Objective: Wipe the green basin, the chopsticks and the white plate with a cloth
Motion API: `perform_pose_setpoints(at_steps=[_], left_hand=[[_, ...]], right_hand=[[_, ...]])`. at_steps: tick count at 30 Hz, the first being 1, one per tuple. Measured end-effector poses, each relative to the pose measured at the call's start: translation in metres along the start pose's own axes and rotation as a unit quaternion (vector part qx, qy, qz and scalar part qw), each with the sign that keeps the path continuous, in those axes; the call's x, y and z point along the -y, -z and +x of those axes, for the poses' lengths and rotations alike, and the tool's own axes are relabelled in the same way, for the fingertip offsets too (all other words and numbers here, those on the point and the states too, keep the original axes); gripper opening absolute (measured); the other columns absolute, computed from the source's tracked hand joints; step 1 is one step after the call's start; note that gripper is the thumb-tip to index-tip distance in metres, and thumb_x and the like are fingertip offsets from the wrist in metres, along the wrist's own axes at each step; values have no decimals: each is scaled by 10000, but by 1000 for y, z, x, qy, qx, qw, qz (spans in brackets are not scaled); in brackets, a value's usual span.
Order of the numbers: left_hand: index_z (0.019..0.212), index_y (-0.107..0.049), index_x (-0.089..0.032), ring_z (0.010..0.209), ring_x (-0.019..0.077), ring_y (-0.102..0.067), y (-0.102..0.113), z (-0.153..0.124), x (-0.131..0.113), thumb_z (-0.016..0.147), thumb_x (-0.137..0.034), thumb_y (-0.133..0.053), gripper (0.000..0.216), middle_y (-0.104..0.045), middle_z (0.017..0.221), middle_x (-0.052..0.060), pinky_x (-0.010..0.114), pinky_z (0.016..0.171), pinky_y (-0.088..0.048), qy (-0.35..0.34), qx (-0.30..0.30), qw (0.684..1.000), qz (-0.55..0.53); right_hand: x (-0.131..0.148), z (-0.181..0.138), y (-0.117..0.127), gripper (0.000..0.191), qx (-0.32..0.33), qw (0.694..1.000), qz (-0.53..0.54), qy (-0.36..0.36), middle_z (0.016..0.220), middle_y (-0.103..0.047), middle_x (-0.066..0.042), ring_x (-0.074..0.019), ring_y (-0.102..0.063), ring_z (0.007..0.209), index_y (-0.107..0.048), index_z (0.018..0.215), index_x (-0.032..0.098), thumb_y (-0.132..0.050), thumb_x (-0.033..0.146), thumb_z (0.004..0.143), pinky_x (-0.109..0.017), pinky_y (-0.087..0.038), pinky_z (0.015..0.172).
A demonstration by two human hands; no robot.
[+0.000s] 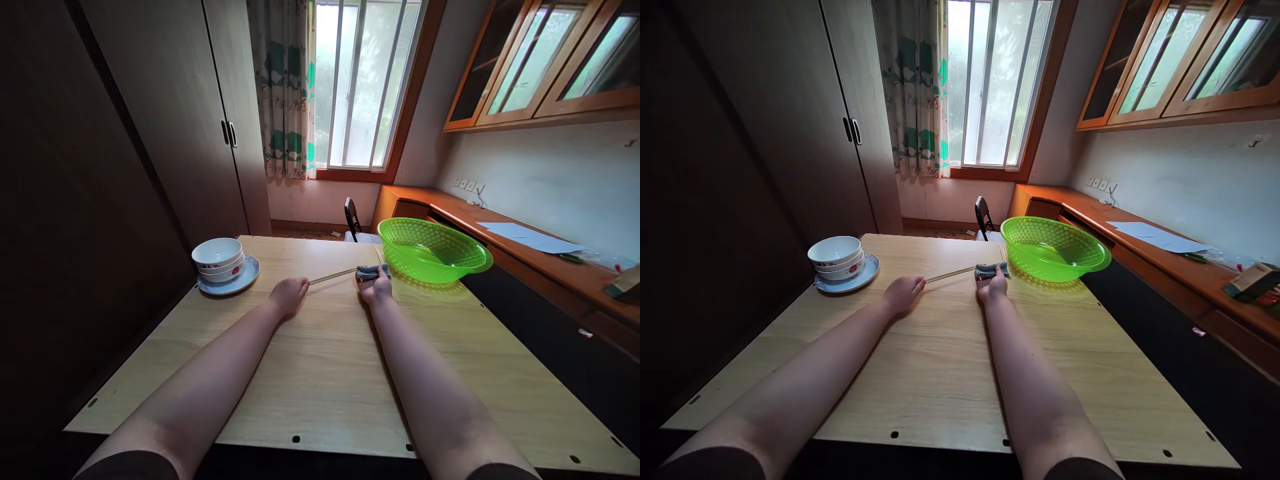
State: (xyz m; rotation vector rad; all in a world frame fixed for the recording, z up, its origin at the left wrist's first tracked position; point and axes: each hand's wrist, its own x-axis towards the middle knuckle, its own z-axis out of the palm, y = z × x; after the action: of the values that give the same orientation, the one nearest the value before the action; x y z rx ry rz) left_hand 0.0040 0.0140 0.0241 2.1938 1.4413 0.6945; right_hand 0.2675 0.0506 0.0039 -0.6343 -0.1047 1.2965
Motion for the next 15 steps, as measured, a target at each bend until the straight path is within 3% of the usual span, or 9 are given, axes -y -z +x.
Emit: perform_pose_setpoints(at_steps=[8, 11, 15], left_hand=[[837, -579, -221, 724, 214, -606, -4, -4, -6, 973, -320, -352, 283, -658, 767, 58, 294, 662, -371, -31, -55, 995, 78], [933, -577, -221, 710, 200, -624, -5, -6, -11, 988, -316, -320, 280, -672, 766, 39, 291, 654, -385, -26, -61, 993, 94], [1026, -570, -215, 753, 197, -662, -10, -7, -21, 995, -315, -319, 272, -711, 837, 50, 288, 666, -417, -6, -24, 985, 169]], right_hand=[[0, 8, 6, 315, -63, 998, -25, 16, 537, -603, 61, -107, -599, 448, -544, 870, 238, -254, 253, 993, -237, -533, 494], [-5, 1, 0, 246, -39, 998, -51, -13, 573, -640, 44, -121, -633, 492, -566, 930, 218, -325, 176, 958, -258, -559, 541], [-34, -21, -12, 185, 32, 991, -93, -86, 705, -717, -43, -180, -698, 637, -608, 949, 158, -446, 105, 877, -340, -591, 657]])
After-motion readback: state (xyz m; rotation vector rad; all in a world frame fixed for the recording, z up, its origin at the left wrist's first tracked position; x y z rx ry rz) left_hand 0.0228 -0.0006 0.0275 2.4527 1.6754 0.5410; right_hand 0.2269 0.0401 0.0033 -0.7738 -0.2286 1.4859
